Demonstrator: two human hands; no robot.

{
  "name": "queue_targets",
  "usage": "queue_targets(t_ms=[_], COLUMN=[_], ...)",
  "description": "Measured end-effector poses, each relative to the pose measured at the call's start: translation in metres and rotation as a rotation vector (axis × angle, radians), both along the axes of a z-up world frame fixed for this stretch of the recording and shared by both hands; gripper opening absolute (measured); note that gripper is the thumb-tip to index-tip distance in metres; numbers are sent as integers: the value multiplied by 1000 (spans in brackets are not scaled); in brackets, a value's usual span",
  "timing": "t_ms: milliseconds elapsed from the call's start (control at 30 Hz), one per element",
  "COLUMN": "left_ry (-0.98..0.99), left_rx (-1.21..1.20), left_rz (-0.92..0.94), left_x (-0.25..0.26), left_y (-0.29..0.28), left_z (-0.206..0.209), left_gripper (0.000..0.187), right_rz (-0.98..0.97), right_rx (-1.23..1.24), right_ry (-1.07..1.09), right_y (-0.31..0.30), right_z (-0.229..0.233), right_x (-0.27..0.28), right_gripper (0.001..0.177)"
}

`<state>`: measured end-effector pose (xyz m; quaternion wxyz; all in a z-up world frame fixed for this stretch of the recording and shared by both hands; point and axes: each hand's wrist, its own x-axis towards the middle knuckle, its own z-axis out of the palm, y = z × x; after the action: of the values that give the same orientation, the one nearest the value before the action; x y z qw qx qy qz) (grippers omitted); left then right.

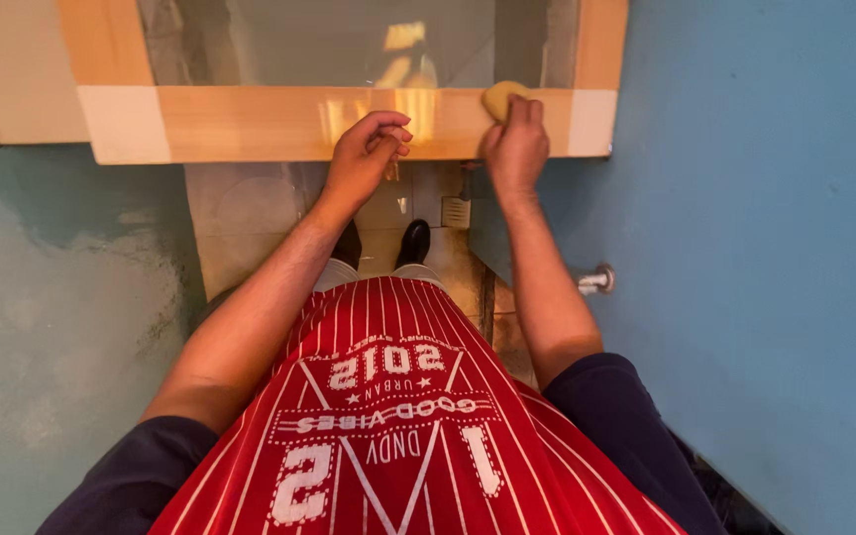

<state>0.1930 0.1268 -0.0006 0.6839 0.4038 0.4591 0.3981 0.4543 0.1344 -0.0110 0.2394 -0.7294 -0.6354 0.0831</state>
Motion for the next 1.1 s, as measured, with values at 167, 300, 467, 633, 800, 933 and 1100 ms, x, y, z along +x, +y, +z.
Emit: queue_targets(t_ms=[167, 300, 467, 633, 800, 933, 1100], left_ry=[36, 33, 58, 143, 199, 248, 253], left_rx=[37, 60, 53, 64, 50, 10, -18], left_rz=[90, 187, 344, 508, 687, 820, 921], left_x=[-34, -63, -102, -147, -178, -192, -192], left_y=[-7, -9, -23, -61, -117, -163, -202], left_z=[3, 10, 21, 31, 35, 36, 38], left_gripper=[26, 26, 22, 25, 25, 24, 25], right_rz=[154, 320, 541, 760, 895, 1015, 1243], right_rx=[1, -24, 45, 39, 45, 92, 62], right_ry=[52, 102, 176, 189, 192, 82, 181], right_y=[10, 23, 28, 27, 43, 52, 66], right_z=[1, 1, -2, -11, -41, -61, -50], right_x=[-65, -129, -215, -289, -380, -456, -466], right_gripper=[43, 46, 41, 31, 30, 17, 18])
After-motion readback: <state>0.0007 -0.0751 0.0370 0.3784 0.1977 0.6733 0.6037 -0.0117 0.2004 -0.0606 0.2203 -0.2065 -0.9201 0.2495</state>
